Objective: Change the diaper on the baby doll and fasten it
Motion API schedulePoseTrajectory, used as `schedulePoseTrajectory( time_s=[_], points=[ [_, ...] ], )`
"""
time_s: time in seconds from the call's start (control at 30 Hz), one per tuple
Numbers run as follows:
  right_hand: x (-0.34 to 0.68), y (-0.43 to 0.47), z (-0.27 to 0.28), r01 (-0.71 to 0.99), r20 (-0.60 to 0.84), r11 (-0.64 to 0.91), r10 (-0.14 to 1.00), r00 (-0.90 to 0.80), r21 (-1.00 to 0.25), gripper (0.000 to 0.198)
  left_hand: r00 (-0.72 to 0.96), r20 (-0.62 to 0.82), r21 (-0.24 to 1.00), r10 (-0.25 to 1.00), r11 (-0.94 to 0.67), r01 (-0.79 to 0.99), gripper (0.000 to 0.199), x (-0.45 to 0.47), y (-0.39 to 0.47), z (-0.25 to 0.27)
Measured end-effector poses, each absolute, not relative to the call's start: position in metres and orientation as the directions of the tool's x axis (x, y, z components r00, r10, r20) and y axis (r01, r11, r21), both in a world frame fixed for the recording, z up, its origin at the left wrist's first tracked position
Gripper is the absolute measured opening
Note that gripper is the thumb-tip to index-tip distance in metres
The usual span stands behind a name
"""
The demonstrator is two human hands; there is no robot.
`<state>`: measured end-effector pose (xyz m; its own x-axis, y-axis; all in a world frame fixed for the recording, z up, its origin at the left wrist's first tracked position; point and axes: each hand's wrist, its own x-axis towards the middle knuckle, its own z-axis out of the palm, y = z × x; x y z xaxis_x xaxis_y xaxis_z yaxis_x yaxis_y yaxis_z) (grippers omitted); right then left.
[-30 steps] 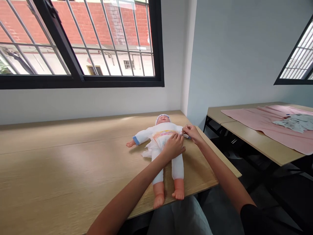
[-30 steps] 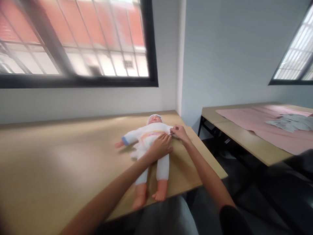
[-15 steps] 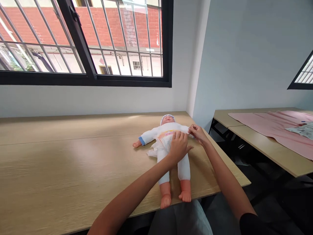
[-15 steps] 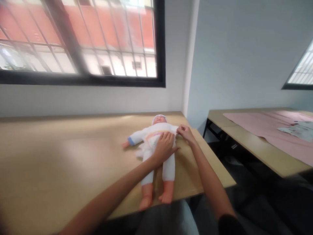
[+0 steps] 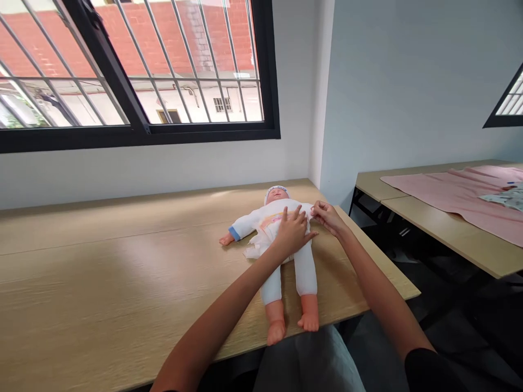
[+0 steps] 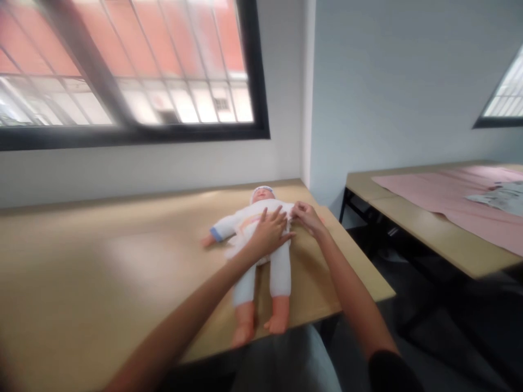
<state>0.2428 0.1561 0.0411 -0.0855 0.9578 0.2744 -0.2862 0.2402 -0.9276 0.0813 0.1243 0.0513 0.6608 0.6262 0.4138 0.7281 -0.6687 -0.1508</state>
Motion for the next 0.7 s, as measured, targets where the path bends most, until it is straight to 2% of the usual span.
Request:
schedulePoseTrajectory(
  time_s=[0.17, 0.3, 0.43, 0.7],
  points=[
    [0.239, 0.156, 0.041, -0.160, 0.310, 0.298, 0.949, -0.059, -0.941, 0.026, 0.669, 0.384, -0.280, 0.636, -0.611, 0.741, 0.044, 0.089, 0.117, 0.055],
    [0.241, 0.163, 0.037, -0.025, 0.359, 0.361, 0.931, 0.065, -0.932, 0.021, 0.684, 0.377, -0.391, 0.624, -0.563, 0.728, 0.032, 0.100, 0.099, 0.056],
    [0.237, 0.166, 0.031, 0.042, 0.394, 0.392, 0.906, 0.154, -0.919, 0.017, 0.679, 0.364, -0.421, 0.637, -0.538, 0.730, 0.032, 0.112, 0.090, 0.045],
    [0.217, 0.157, 0.031, 0.104, 0.451, 0.440, 0.884, 0.122, -0.892, 0.020, 0.699, 0.398, -0.492, 0.594, -0.505, 0.709, 0.030, 0.115, 0.092, 0.029]
  ],
)
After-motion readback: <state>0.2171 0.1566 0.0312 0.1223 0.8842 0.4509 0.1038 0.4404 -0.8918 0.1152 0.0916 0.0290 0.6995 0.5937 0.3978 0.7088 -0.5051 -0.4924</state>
